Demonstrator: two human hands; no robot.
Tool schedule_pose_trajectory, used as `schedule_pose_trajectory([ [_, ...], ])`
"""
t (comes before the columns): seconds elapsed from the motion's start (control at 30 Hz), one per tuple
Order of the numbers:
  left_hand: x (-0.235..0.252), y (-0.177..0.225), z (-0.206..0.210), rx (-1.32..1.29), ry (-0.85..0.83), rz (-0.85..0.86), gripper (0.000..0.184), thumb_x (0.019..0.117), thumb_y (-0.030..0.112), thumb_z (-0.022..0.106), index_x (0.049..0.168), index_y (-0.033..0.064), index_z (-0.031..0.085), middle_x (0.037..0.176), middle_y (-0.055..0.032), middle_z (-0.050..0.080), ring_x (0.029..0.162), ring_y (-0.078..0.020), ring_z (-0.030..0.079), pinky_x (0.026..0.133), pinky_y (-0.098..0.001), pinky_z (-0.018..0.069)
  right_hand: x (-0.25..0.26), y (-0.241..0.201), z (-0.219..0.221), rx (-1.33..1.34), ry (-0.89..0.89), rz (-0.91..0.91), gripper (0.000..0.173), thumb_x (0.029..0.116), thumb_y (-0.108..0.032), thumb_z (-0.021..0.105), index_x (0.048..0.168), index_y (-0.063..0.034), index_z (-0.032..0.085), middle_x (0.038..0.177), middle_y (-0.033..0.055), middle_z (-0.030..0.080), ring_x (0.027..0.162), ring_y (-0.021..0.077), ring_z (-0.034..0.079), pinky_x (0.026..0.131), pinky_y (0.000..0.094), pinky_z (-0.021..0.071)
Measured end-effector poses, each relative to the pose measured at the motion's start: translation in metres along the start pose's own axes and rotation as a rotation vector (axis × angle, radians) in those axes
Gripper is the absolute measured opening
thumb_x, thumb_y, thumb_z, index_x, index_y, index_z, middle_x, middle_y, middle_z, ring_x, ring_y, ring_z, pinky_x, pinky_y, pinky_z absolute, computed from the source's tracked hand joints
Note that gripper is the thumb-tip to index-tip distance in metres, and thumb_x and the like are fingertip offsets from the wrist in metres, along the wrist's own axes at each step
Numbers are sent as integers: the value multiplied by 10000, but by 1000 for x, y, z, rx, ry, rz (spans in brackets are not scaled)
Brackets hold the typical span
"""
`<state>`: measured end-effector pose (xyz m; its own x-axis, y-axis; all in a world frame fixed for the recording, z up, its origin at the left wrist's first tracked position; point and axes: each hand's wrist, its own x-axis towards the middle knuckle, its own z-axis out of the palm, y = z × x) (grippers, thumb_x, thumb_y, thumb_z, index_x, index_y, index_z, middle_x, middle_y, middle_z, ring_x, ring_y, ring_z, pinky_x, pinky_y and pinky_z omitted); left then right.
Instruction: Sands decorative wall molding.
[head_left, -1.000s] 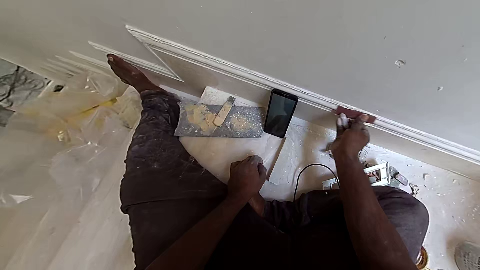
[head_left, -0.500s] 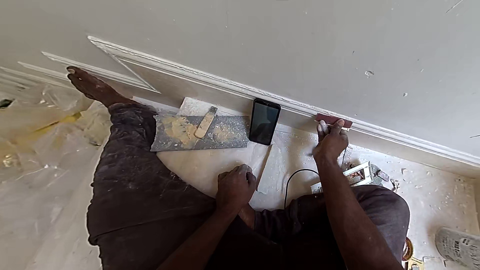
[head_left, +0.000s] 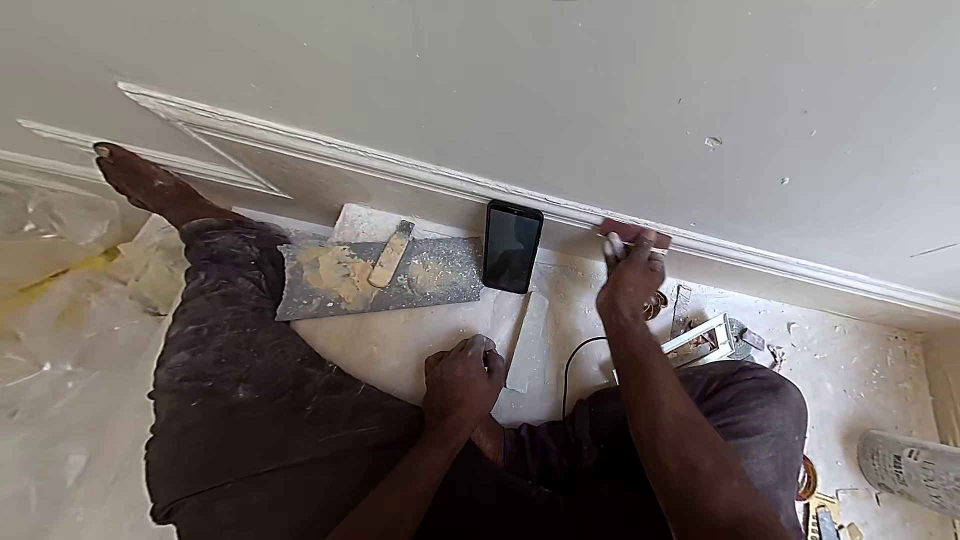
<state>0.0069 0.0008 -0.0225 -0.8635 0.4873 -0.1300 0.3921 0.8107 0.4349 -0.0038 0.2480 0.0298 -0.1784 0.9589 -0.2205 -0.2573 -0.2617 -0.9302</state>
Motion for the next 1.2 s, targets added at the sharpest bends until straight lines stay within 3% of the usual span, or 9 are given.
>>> schedule_pose_trajectory([
  [0.13, -4, -9, -3, -14, 33, 14, 180, 982, 206, 575, 971, 88, 710, 805, -86, 685, 754, -278, 665, 834, -592, 490, -25, 4, 28, 63, -45, 107, 294, 1109, -249, 481, 1041, 19, 583, 790, 98, 685, 677, 167, 728, 662, 314, 647],
  [0.3, -3, -6, -5, -40, 23, -6, 171, 984, 207, 591, 976, 87, 712, 816, -83, 691, 775, -277, 668, 863, -584, 487, 22, -14, -25, 39, 53, -1, 313, 1114, -292, 461, 1065, 1, 559, 785, 75, 672, 678, 165, 712, 667, 327, 633],
  [0.4, -1, -1, 0, -24, 29, 1, 173, 981, 213, 588, 967, 94, 714, 832, -79, 699, 795, -274, 675, 880, -577, 478, 24, -19, -22, 27, 146, -3, 301, 1119, -299, 451, 1056, -16, 533, 775, 69, 651, 640, 145, 696, 625, 297, 622],
  [0.53, -2, -7, -2, -11, 28, 20, 211, 996, 227, 559, 978, 86, 715, 797, -79, 687, 752, -275, 663, 832, -579, 484, -12, 2, 11, -66, -71, 50, 349, 1114, -287, 456, 1017, 22, 587, 775, 82, 681, 680, 162, 708, 682, 349, 633],
  [0.6, -4, -10, -3, -26, 35, 26, 215, 994, 212, 554, 988, 77, 721, 788, -87, 682, 741, -280, 660, 813, -582, 486, -17, 0, 19, -32, -83, 116, 315, 1106, -269, 489, 1036, 25, 576, 797, 103, 690, 685, 177, 727, 681, 346, 646],
  [0.7, -5, -12, -5, -48, 51, 14, 219, 991, 213, 551, 993, 72, 719, 776, -90, 677, 729, -280, 657, 818, -588, 485, 13, -12, -22, -62, -53, 29, 336, 1110, -295, 465, 1094, 23, 575, 824, 79, 690, 723, 165, 715, 710, 355, 635],
  [0.8, -3, -5, -2, -38, 20, 9, 213, 1002, 228, 559, 990, 81, 712, 786, -83, 681, 747, -277, 661, 851, -586, 481, 47, -31, -56, -43, 102, -65, 284, 1115, -276, 465, 1063, -9, 548, 747, 60, 666, 613, 140, 695, 615, 304, 628],
  [1.03, -5, -8, -2, -36, 37, 29, 230, 985, 220, 562, 1014, 60, 725, 805, -110, 697, 766, -302, 677, 846, -616, 487, -1, -9, -1, -111, -55, 48, 334, 1118, -272, 453, 1007, 18, 577, 720, 81, 677, 624, 157, 705, 641, 340, 634],
  [1.2, -5, -11, -4, -58, 68, 29, 235, 978, 224, 561, 1002, 55, 722, 795, -106, 694, 751, -299, 674, 818, -608, 488, 38, -27, -50, -124, 8, -58, 326, 1116, -274, 451, 1038, 15, 579, 752, 62, 680, 645, 149, 701, 660, 344, 633],
])
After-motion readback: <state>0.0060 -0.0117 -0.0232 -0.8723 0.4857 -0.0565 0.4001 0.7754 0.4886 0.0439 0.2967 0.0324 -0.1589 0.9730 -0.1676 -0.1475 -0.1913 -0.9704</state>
